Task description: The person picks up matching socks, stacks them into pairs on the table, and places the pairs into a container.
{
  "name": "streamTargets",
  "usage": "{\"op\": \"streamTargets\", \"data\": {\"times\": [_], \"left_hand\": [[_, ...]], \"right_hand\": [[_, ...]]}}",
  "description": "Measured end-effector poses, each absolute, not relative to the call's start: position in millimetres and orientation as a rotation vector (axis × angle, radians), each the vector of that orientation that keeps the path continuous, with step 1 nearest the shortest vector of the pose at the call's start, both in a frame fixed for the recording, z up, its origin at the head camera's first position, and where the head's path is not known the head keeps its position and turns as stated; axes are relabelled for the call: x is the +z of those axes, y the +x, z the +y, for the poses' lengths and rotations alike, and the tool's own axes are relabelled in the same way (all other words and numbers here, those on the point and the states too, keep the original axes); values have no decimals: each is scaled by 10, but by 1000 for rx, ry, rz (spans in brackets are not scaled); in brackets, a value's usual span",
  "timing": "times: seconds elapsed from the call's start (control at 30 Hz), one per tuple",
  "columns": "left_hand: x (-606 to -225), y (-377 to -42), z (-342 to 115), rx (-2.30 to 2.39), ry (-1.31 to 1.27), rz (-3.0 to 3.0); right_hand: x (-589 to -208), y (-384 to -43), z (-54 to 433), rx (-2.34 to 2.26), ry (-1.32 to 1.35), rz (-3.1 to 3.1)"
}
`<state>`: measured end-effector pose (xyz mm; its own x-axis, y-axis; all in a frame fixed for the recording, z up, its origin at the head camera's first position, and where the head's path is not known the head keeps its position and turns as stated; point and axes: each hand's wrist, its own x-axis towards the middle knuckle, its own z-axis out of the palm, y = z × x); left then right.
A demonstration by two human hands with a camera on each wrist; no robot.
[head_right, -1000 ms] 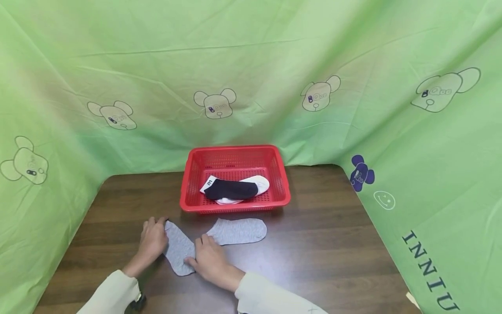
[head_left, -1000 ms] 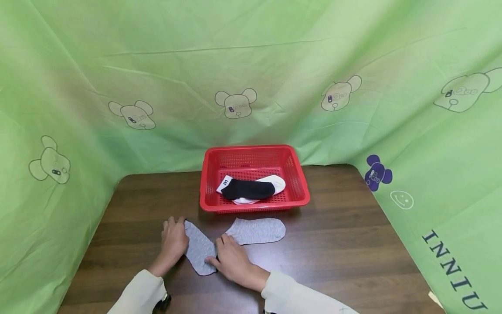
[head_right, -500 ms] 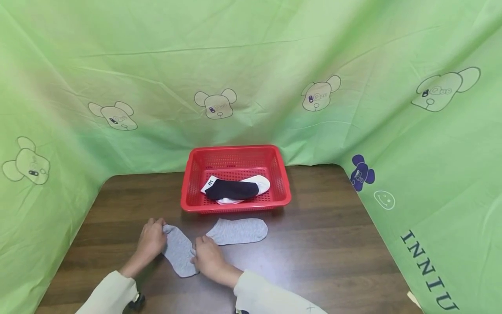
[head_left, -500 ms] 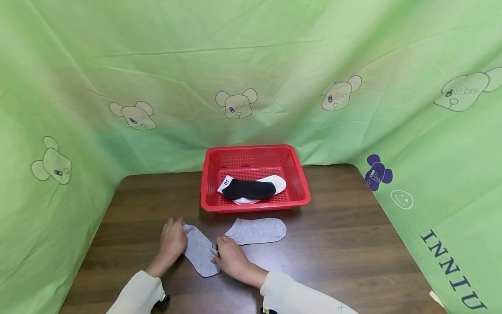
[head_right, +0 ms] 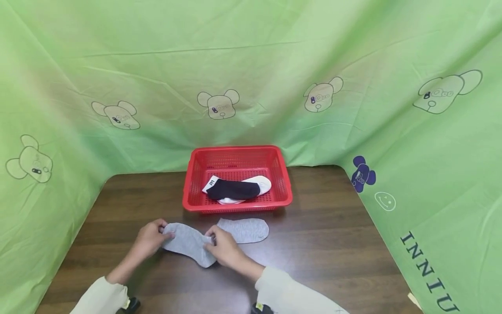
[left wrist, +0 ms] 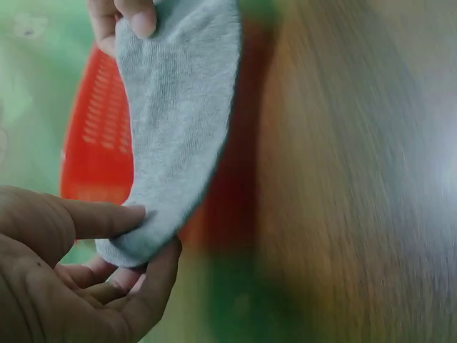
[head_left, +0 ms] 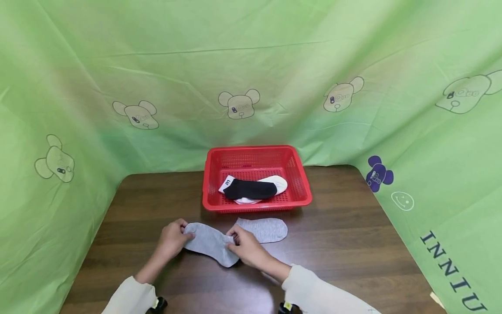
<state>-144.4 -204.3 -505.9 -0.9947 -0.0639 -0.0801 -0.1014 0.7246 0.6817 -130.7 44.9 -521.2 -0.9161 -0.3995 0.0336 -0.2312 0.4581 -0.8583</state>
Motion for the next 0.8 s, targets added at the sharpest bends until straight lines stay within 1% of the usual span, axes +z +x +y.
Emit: {"op": "streamTargets", "data": {"times": [0.13,0.27,0.53,0.8], "left_hand": [[-4959,-1388,-1902,1328,-172,2721],[-4928,-1315,-1733,1383,-174,2683],[-5065,-1160,-1363,1377,-66,2697],[-5187,-1017,-1147,1600,27,2460]], "right_hand": [[-5121,-1353,699,-1510,-513,2460],[-5098,-1370,953,-1522,-463,2431],[-5187,-1311,1436,-1570,-446,2382],[-5209,-1209,1752,-1511,-488,2428]]}}
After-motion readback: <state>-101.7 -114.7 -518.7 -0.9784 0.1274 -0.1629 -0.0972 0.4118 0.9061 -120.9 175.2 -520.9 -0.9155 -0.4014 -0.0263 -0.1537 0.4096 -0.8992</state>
